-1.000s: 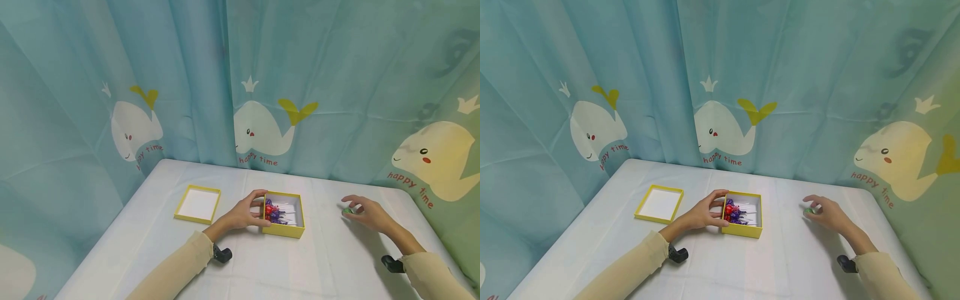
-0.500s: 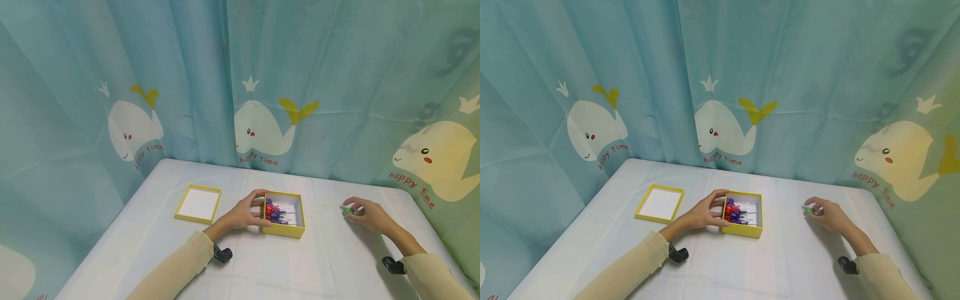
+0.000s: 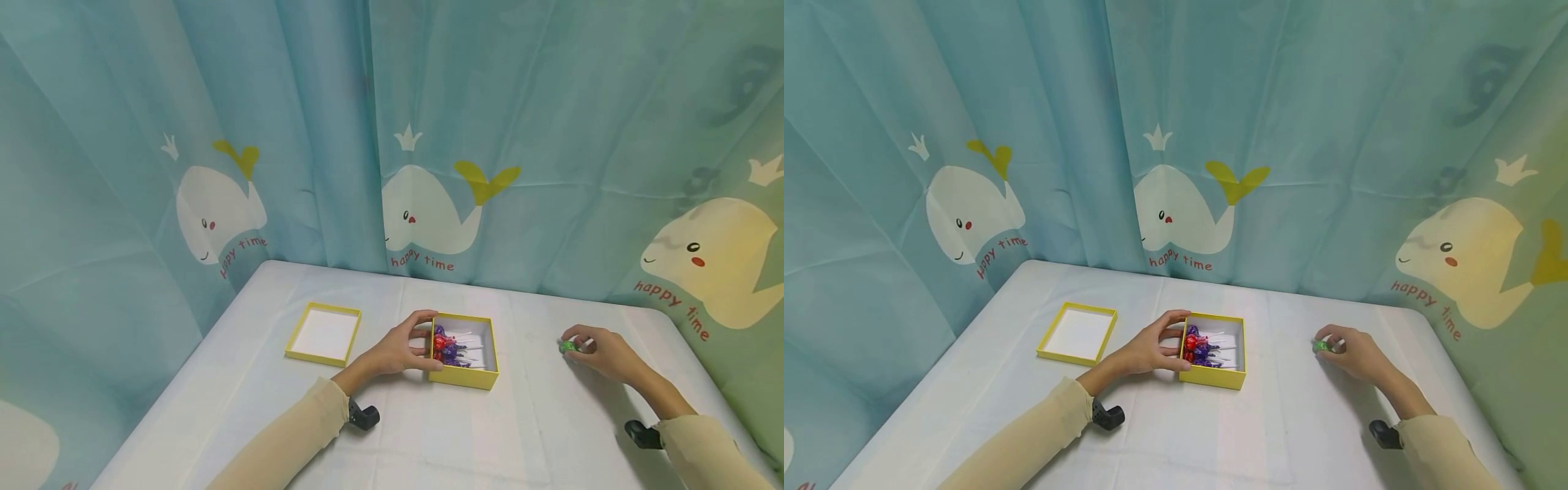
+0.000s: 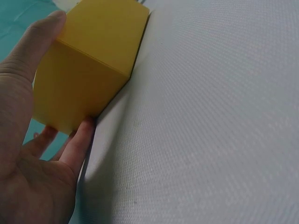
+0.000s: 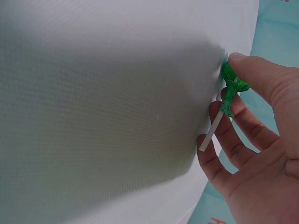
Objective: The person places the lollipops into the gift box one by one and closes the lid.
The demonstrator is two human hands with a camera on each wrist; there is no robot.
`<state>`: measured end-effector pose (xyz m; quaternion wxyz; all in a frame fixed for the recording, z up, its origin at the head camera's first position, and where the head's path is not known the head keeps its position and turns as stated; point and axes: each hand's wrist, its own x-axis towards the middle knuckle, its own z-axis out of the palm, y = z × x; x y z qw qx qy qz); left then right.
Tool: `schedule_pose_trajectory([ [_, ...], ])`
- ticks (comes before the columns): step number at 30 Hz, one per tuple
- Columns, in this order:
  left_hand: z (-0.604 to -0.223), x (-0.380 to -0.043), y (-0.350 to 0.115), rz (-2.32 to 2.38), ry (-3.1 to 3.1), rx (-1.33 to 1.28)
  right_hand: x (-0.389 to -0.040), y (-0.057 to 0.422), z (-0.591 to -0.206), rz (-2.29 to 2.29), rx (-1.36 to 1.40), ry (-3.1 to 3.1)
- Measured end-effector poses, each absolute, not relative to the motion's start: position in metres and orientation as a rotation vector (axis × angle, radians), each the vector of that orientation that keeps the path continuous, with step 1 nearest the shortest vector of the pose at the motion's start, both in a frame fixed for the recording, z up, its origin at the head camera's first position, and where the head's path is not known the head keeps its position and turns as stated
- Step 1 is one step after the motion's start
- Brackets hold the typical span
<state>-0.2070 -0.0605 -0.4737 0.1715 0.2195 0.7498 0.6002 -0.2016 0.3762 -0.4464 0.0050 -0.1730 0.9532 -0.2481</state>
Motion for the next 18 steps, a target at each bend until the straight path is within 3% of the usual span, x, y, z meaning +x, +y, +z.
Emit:
schedule_pose_trajectory([
  [18, -0.4722, -0.2046, -0.0606, 1.706, 2.125, 0.612, -0.2021, 0.3749, -0.4433, -0.754, -0.559, 2.990],
])
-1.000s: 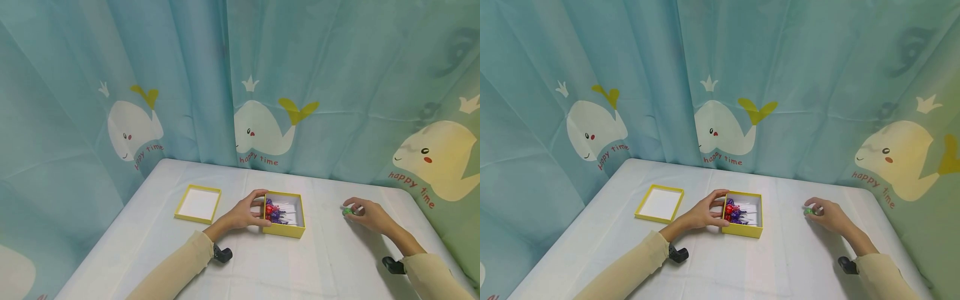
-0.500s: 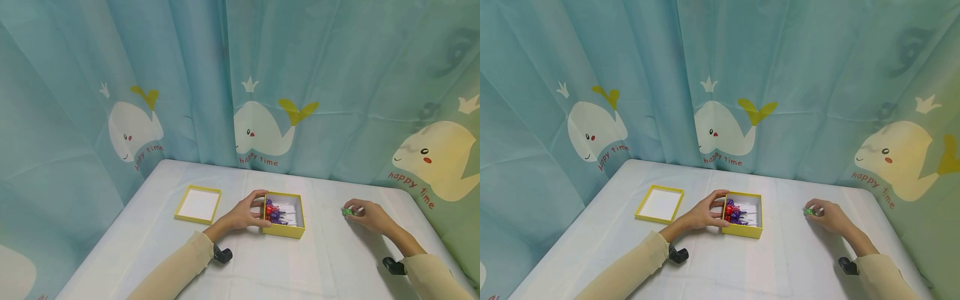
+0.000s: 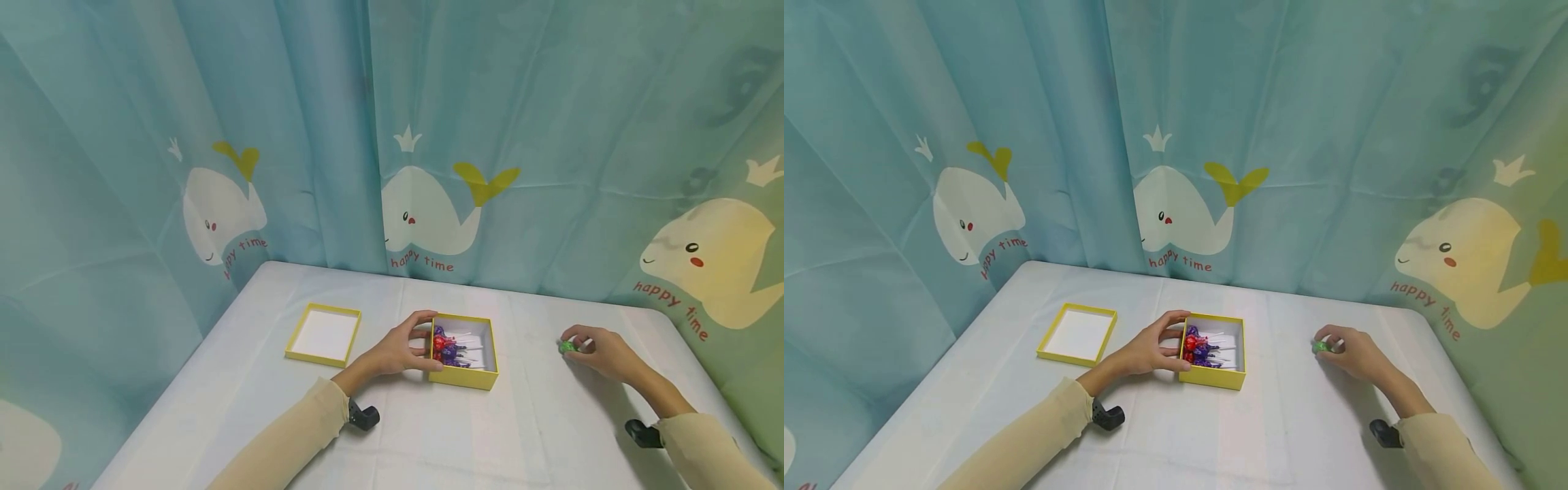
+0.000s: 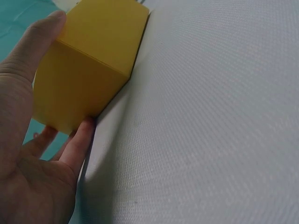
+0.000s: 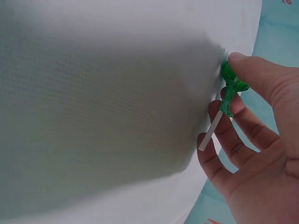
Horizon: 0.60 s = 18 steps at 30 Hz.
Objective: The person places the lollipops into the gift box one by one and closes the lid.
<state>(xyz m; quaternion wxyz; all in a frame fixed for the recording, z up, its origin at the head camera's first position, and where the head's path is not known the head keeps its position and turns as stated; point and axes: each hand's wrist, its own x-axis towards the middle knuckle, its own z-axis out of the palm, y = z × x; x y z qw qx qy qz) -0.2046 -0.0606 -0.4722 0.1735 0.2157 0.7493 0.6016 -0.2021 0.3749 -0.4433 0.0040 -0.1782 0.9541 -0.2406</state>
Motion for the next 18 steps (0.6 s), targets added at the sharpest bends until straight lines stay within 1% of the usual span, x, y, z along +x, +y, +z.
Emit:
schedule_pose_trajectory([
  [9, -0.472, -0.205, -0.061, 1.700, 2.134, 0.613, -0.205, 0.374, -0.432, -0.717, -0.715, 2.980],
  [18, -0.472, -0.204, -0.061, 1.688, 2.151, 0.620, -0.210, 0.365, -0.401, -0.716, -0.787, 2.933],
])
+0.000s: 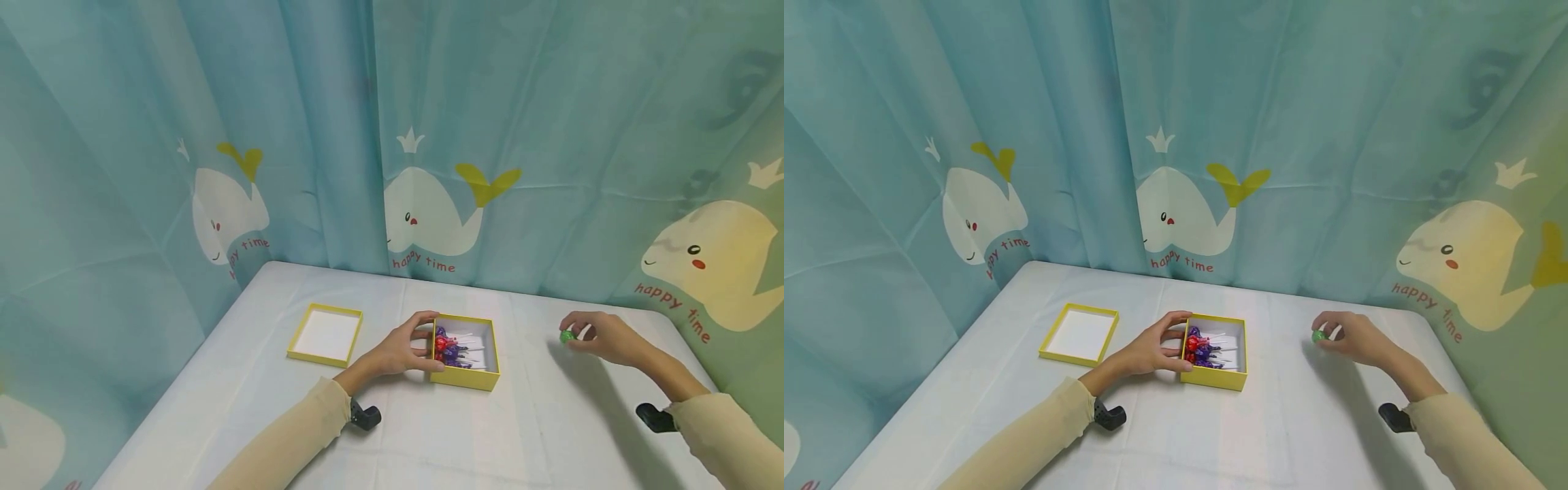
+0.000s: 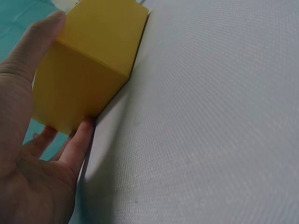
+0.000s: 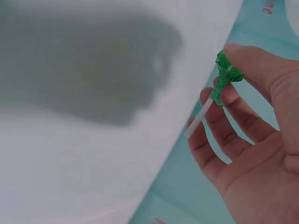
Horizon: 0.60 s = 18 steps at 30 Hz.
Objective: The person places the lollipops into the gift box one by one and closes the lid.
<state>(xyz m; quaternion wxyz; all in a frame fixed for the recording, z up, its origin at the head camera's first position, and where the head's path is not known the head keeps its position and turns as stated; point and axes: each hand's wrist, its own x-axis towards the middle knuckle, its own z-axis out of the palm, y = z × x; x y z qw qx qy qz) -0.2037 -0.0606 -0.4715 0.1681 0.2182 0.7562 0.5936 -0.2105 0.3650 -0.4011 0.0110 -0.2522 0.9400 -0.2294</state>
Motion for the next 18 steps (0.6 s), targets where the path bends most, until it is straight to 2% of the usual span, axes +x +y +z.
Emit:
schedule_pose_trajectory([
  [7, -0.471, -0.204, -0.061, 1.690, 2.139, 0.637, -0.213, 0.347, -0.372, -0.747, -0.940, 2.869],
  [18, -0.472, -0.204, -0.061, 1.699, 2.135, 0.632, -0.221, 0.308, -0.339, -0.728, -0.945, 2.830],
])
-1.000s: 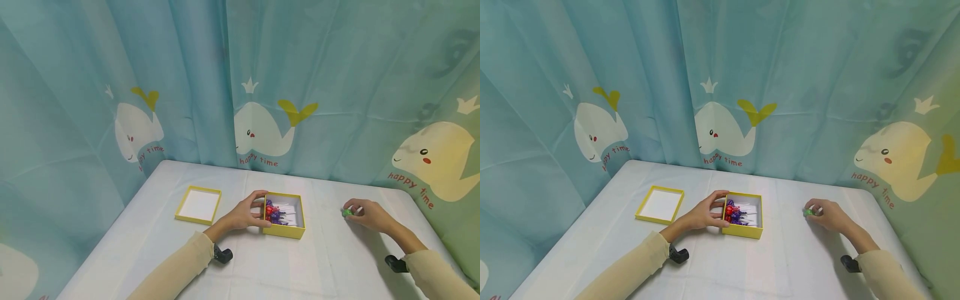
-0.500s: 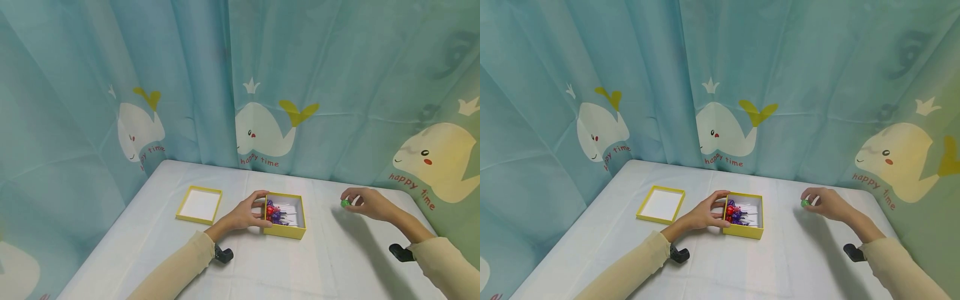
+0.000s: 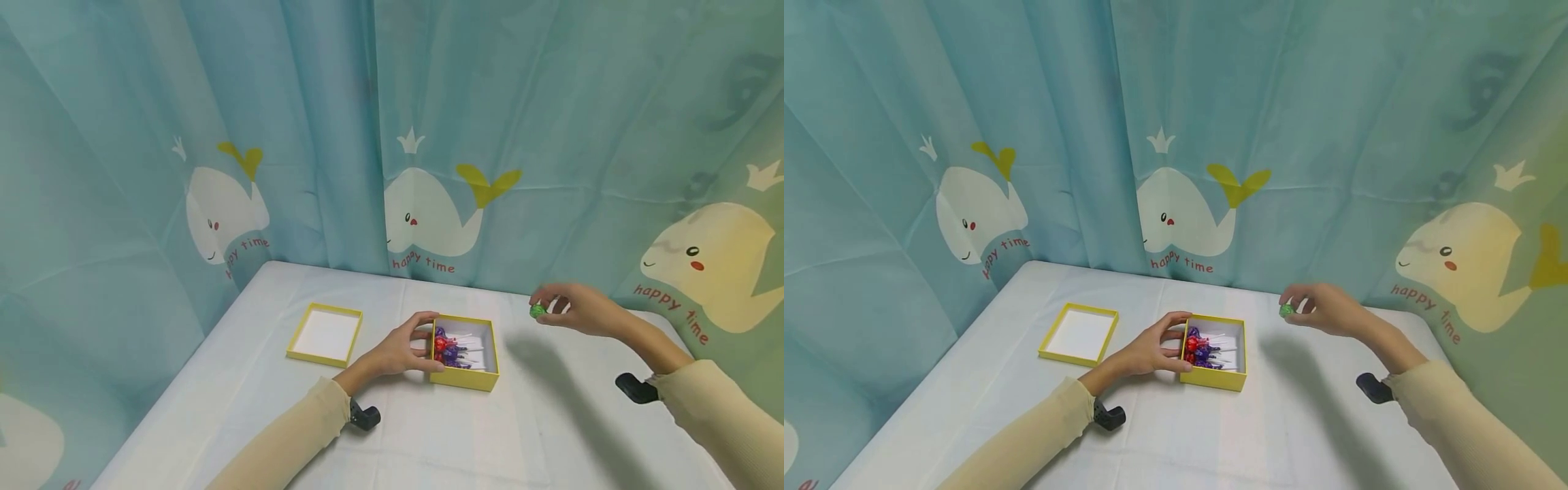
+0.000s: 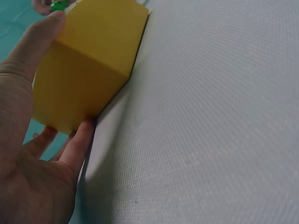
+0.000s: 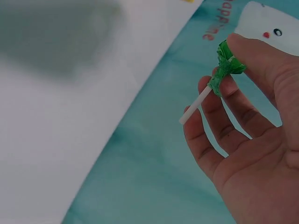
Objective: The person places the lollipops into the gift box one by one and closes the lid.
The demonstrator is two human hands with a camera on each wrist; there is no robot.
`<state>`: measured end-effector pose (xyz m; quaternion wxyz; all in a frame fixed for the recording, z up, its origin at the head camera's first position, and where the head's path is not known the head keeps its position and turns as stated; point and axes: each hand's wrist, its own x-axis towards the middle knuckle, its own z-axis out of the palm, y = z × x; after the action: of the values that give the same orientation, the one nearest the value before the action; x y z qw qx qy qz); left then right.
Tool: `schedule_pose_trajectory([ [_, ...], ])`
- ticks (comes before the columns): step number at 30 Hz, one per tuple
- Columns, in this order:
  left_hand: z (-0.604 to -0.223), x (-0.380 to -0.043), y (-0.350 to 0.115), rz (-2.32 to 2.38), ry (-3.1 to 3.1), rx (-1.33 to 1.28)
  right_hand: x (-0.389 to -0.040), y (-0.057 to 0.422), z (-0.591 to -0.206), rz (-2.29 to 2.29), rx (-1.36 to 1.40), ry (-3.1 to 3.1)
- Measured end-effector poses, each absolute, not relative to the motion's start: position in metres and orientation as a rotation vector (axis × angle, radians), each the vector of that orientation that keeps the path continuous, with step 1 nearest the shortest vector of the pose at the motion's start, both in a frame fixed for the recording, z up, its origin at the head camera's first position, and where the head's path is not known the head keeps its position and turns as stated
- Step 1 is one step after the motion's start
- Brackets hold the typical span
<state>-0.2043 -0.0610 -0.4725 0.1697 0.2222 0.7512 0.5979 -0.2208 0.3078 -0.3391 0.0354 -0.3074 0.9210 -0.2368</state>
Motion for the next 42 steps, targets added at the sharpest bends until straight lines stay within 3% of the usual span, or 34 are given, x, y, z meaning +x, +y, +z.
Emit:
schedule_pose_trajectory([
  [17, -0.472, -0.204, -0.061, 1.700, 2.139, 0.622, -0.232, 0.242, -0.330, -0.696, -1.006, 2.786],
  [42, -0.472, -0.205, -0.062, 1.710, 2.111, 0.654, -0.242, 0.181, -0.390, -0.906, -1.109, 2.597],
])
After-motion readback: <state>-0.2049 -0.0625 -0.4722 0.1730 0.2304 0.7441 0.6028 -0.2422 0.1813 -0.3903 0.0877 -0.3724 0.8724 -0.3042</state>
